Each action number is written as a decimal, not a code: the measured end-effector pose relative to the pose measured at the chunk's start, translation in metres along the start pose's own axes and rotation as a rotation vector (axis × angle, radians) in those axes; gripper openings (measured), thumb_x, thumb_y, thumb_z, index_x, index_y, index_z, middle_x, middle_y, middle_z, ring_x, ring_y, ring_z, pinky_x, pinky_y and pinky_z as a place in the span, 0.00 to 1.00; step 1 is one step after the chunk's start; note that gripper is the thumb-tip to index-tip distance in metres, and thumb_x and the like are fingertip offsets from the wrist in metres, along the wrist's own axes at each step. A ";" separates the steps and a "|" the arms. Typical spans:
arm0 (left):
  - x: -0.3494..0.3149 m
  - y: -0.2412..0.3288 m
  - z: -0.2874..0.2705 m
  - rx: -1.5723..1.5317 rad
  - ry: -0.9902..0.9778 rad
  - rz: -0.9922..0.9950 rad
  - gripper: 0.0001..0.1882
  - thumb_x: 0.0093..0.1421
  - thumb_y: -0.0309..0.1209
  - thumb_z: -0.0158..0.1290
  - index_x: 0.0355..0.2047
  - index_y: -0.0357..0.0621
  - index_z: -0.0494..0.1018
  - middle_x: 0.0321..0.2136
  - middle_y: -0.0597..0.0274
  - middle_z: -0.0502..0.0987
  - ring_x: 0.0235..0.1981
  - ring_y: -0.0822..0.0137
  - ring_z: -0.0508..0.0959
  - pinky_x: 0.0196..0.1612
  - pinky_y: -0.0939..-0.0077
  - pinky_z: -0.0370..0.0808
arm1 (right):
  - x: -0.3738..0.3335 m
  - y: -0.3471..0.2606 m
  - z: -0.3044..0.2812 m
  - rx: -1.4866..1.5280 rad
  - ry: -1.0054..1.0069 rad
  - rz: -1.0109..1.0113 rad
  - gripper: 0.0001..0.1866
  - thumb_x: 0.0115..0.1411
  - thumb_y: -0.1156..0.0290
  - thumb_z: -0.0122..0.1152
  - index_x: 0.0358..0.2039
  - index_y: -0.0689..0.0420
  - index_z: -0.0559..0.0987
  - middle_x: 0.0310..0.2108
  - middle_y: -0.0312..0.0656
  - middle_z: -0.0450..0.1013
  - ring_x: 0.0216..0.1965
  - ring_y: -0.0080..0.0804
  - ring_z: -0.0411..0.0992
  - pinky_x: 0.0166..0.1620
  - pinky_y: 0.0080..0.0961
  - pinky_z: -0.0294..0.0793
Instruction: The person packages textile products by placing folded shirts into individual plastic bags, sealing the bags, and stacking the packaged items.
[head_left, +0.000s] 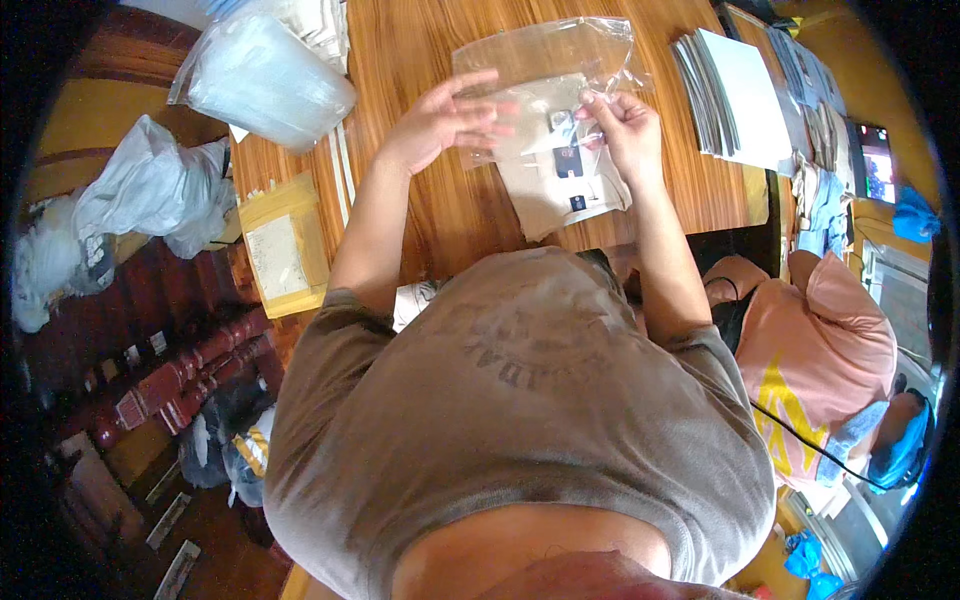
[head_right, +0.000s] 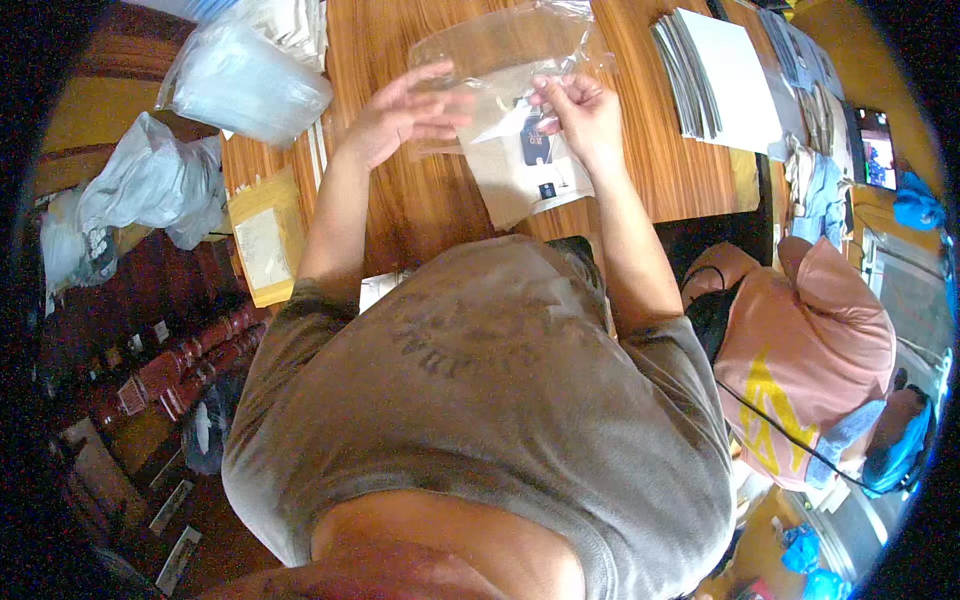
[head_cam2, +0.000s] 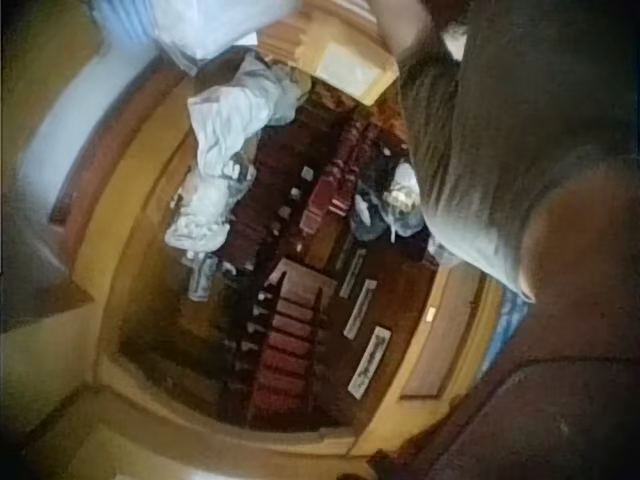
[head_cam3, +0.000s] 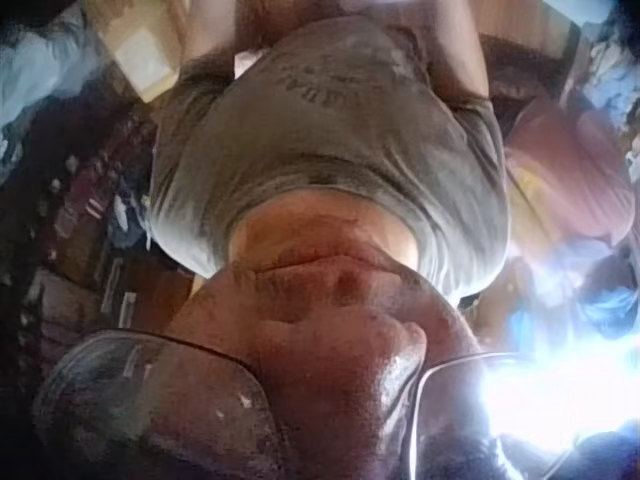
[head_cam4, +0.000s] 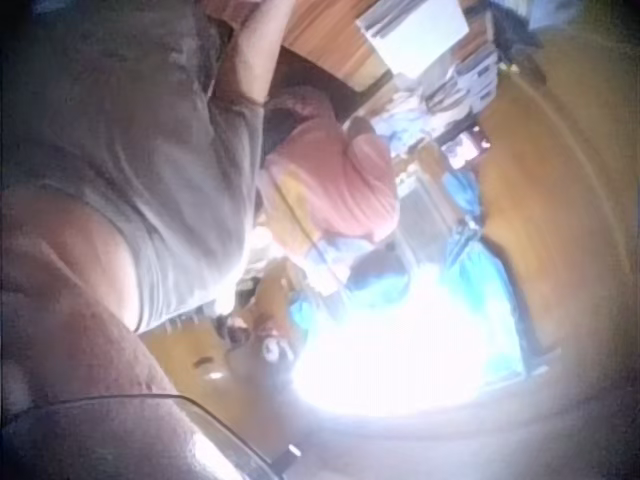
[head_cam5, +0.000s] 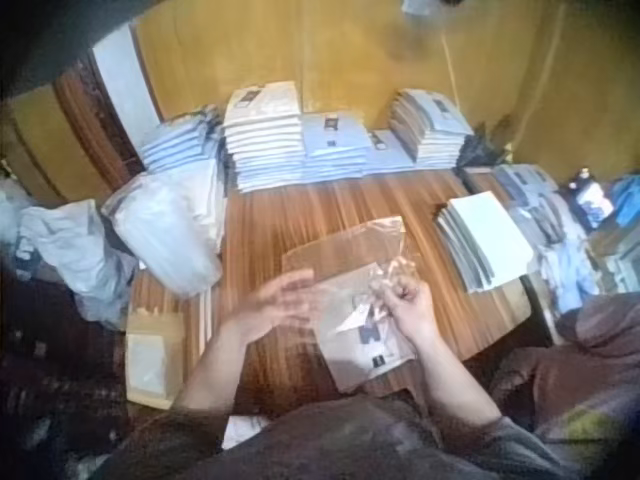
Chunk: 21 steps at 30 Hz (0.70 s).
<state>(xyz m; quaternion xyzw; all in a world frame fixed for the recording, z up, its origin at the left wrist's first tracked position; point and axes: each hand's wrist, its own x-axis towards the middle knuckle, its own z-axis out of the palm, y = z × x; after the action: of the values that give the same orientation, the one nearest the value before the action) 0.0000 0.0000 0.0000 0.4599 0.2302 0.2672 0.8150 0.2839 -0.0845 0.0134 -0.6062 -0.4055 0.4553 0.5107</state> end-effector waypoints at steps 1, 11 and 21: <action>-0.004 -0.006 0.008 0.081 0.088 -0.042 0.25 0.70 0.35 0.56 0.64 0.41 0.65 0.55 0.44 0.78 0.52 0.55 0.83 0.52 0.65 0.83 | -0.001 -0.007 -0.005 -0.121 0.021 0.034 0.25 0.55 0.48 0.79 0.36 0.59 0.85 0.27 0.43 0.83 0.26 0.33 0.81 0.30 0.31 0.80; -0.018 0.114 0.137 1.474 -0.595 -0.199 0.14 0.63 0.36 0.50 0.39 0.41 0.82 0.37 0.55 0.85 0.42 0.56 0.83 0.47 0.57 0.78 | -0.012 -0.093 -0.002 -0.877 -0.484 -1.100 0.47 0.36 0.65 0.84 0.61 0.46 0.75 0.69 0.49 0.63 0.72 0.55 0.57 0.72 0.53 0.56; -0.014 0.177 -0.032 -0.376 0.231 0.397 0.33 0.73 0.53 0.40 0.75 0.61 0.56 0.77 0.56 0.53 0.78 0.60 0.50 0.77 0.54 0.49 | -0.003 -0.038 0.020 0.406 -0.653 -0.126 0.13 0.68 0.68 0.67 0.26 0.57 0.80 0.26 0.39 0.80 0.29 0.26 0.81 0.36 0.26 0.81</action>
<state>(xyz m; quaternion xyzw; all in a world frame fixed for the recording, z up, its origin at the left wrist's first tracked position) -0.0704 0.0876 0.1414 0.3035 0.1734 0.5099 0.7861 0.2629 -0.0766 0.0503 -0.2898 -0.4846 0.6630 0.4915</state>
